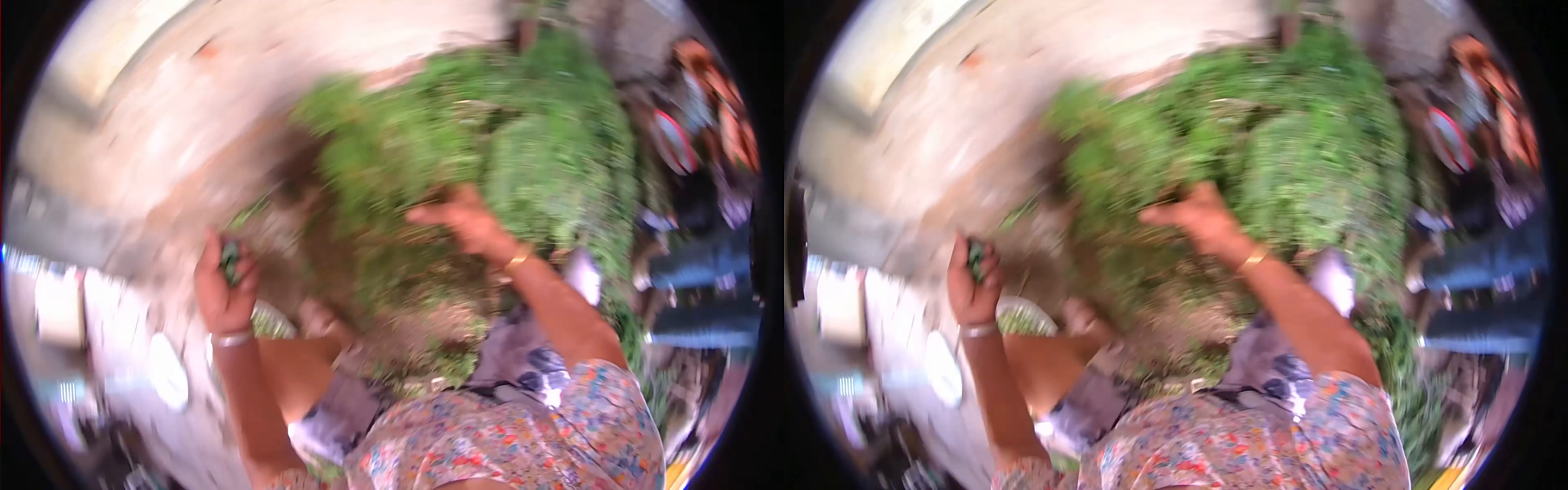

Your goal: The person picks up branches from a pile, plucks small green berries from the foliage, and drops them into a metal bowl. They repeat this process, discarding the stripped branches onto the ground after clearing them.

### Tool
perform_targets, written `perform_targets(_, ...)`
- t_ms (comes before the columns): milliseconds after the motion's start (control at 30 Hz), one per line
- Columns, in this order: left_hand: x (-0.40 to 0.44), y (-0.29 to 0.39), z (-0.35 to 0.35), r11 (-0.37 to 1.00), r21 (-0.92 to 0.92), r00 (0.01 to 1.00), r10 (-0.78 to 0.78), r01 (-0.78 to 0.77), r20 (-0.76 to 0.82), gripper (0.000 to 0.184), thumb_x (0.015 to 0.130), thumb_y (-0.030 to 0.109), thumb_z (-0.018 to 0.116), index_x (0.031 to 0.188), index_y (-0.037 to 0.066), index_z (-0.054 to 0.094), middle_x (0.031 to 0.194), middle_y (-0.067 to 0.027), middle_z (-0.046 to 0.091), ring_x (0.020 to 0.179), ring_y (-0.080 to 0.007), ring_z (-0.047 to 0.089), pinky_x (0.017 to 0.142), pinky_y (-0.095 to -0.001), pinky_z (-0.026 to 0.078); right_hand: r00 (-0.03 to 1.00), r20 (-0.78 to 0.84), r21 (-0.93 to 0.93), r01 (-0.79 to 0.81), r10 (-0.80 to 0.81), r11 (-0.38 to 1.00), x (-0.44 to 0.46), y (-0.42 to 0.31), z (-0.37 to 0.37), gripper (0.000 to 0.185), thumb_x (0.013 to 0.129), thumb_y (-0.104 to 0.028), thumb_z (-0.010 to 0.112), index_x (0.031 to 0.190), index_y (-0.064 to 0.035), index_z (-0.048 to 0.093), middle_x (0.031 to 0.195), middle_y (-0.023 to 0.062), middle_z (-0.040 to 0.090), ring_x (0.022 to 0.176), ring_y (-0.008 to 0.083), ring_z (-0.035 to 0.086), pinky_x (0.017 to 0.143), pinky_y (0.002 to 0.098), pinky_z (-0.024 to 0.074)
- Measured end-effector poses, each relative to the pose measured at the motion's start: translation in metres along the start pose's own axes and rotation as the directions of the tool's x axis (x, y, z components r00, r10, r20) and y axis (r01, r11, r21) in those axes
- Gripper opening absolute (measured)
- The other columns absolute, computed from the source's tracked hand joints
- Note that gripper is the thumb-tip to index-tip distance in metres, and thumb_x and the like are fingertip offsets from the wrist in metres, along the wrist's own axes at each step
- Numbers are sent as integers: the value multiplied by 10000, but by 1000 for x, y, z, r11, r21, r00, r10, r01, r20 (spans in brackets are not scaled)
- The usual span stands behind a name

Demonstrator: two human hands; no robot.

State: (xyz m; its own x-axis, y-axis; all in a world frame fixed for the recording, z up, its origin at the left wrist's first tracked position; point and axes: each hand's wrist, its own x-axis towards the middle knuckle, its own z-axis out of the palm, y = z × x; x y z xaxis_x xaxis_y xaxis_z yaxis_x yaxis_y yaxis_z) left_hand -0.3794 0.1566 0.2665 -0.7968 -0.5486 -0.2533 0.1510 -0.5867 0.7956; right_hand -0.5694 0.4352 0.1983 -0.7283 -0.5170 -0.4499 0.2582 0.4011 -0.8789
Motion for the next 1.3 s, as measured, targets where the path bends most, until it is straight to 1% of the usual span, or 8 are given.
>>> perform_targets(33, -14, 13, -6, 999, -25, 999, 46, -46, -3, 257, 904, 320, 572, 811, 86, 520, 701, -79, 554, 512, -120, 449, 388, -218, 323, 932, -80, 261, 361, -353, 895, 5, 12, 12, 415, 643, -246, 808, 855, 58, 621, 791, 88, 621, 699, 165, 540, 662, 310, 457)
perform_targets(300, -113, 23, -158, 949, 223, 749, 313, -223, -584, 135, 821, 108, 647, 882, 11, 576, 727, -76, 581, 572, -122, 512, 454, -218, 387, 982, -107, 233, 177, -156, 956, -34, 10, 22, 564, 688, -229, 769, 1065, 119, 534, 1056, 184, 600, 1069, 273, 515, 948, 402, 353)
perform_targets(433, -127, 2, -253, 933, 301, 563, 359, -197, -744, 415, 881, 357, 590, 935, -54, 570, 736, -100, 584, 587, -175, 560, 455, -274, 432, 984, -138, 194, 136, -110, 972, -41, 2, 16, 557, 709, -259, 753, 1062, 114, 535, 1075, 186, 585, 1065, 265, 490, 965, 399, 320)
perform_targets(600, -128, -9, -367, 808, 588, 408, 530, 21, -743, 703, 882, 519, 510, 1194, -110, 516, 1164, -157, 565, 1030, -238, 514, 938, -352, 368, 987, -80, 329, 160, -142, 931, -70, -31, 21, 394, 744, -231, 729, 992, 45, 595, 992, 125, 606, 1023, 219, 501, 929, 382, 348)
perform_targets(767, -146, -13, -430, 789, 594, 374, 510, 154, -774, 543, 830, 428, 617, 1135, -19, 573, 1093, -174, 582, 1016, -284, 555, 802, -455, 485, 977, -104, 386, 211, -185, 898, -77, -38, 26, 353, 737, -246, 749, 923, 13, 598, 976, 111, 611, 1029, 207, 494, 943, 394, 331)
perform_targets(833, -144, -19, -434, 963, 206, 199, 239, -172, -951, 323, 851, 403, 610, 909, 85, 618, 822, -104, 621, 709, -212, 600, 521, -335, 501, 970, -155, 352, 231, -187, 907, -88, -45, 35, 359, 734, -249, 754, 918, 14, 592, 971, 111, 609, 1035, 210, 490, 950, 399, 321)
perform_targets(1033, -140, 2, -308, 953, -206, 880, 106, -224, -464, 390, 833, 479, 615, 719, 113, 548, 638, -25, 534, 483, -108, 431, 402, -209, 304, 965, -184, 300, 237, -188, 924, -80, -31, 44, 351, 737, -270, 766, 779, -8, 537, 792, 58, 542, 884, 168, 464, 876, 366, 335)
perform_targets(1300, -122, -49, -1, 975, 66, 977, -209, 212, -46, 203, 869, 163, 607, 948, -24, 605, 756, -87, 623, 571, -153, 586, 460, -239, 457, 970, -63, 275, 243, -235, 930, -57, -4, 40, 397, 719, -280, 783, 675, -63, 453, 712, 3, 446, 780, 139, 443, 795, 335, 376)
